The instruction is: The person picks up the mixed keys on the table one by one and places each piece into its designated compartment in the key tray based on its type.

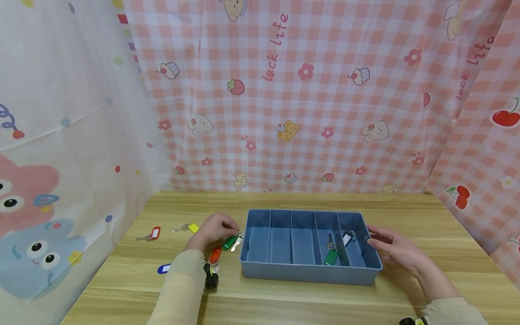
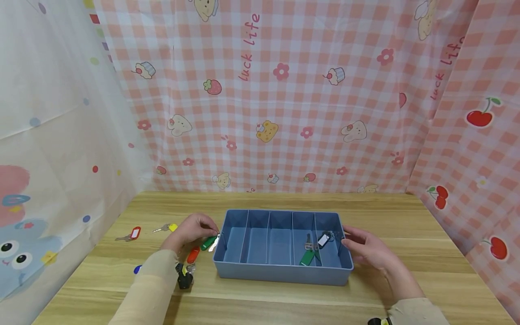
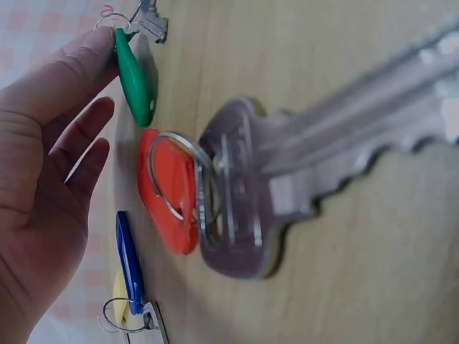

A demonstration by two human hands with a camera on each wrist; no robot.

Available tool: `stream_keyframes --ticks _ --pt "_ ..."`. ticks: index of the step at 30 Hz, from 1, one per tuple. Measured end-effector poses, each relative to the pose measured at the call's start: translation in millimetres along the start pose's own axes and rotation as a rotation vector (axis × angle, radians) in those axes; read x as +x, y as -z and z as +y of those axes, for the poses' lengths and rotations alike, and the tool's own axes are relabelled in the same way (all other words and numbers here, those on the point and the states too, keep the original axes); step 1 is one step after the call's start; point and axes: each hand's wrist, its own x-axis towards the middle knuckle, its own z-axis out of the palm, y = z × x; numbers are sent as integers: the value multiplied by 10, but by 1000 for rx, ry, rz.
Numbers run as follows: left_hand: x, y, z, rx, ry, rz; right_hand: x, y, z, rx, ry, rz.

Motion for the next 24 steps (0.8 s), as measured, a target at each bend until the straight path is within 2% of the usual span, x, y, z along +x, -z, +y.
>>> stream_keyframes --ticks 3,10,16,24 --pt "-3 5 16 -2 16 25 -3 -3 2 9 6 -1" --pt "0 17 38 61 -65 54 -8 -3 8 20 9 -2" --pt "6 35 59 74 -58 84 -8 6 13 0 -4 5" --pt "0 116 43 101 -97 134 -1 0 9 3 1 4"
